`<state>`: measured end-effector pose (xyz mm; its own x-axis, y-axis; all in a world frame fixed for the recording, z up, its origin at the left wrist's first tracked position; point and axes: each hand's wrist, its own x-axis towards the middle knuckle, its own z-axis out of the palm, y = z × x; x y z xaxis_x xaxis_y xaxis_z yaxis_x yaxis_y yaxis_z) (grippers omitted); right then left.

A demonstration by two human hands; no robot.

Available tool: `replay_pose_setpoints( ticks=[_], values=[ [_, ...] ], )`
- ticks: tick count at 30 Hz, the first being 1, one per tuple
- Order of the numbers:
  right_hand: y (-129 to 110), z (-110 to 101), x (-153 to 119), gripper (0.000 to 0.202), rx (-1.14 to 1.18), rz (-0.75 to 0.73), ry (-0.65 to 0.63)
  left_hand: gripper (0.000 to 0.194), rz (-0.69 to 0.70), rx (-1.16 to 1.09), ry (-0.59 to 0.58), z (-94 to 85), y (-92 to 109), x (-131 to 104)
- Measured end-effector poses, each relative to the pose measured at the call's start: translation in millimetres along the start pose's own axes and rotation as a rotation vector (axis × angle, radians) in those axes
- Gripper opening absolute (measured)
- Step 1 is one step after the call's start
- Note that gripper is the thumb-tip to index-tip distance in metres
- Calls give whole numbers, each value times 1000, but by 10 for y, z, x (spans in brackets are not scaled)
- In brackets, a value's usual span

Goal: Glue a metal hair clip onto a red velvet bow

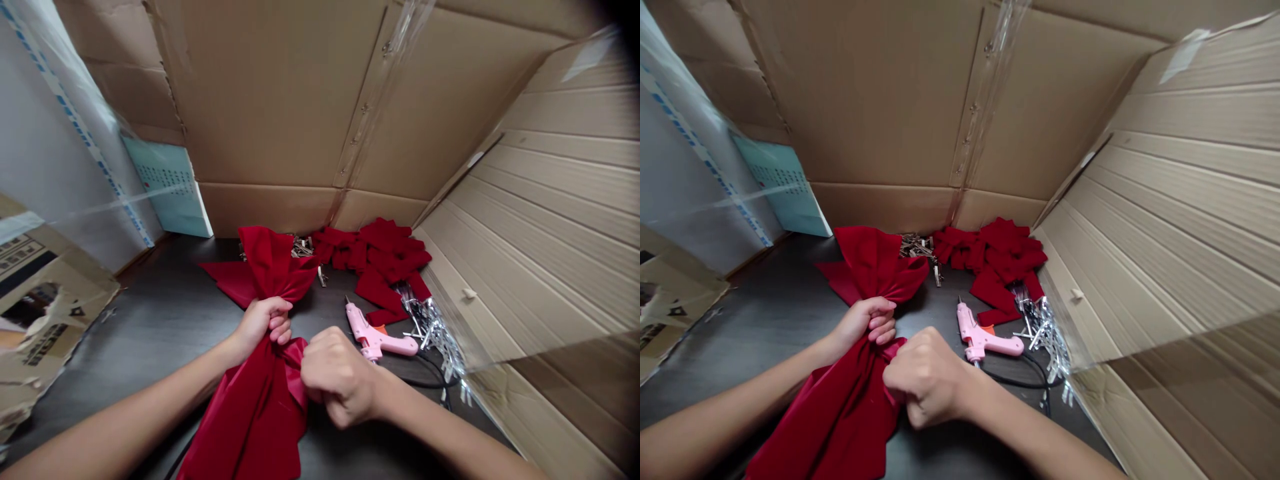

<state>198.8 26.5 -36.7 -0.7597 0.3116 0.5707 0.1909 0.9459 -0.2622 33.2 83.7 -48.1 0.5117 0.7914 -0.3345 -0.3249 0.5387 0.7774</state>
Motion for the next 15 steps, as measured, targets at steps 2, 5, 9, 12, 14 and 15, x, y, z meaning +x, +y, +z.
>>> replay_pose_setpoints(
  ticks=[2, 5, 9, 12, 14, 15],
  values=[
    [7, -31, 1, 15, 66, 10, 76, 45, 5, -1, -10, -12, -2, 11],
    [-22, -61, 15, 15, 141, 88, 116, 44, 13, -2, -19, -22, -3, 17],
    [-77, -19, 41, 19, 176, 223, 196, 44, 12, 3, -32, -28, -3, 14],
    [-84, 52, 51, 20, 146, 270, 220, 45, 10, 5, -43, -34, -3, 14],
    [-74, 89, 51, 17, 161, 307, 199, 45, 9, 4, -48, -41, -3, 16],
    [-66, 102, 48, 15, 183, 312, 175, 45, 9, 4, -51, -44, -3, 17]
  ],
)
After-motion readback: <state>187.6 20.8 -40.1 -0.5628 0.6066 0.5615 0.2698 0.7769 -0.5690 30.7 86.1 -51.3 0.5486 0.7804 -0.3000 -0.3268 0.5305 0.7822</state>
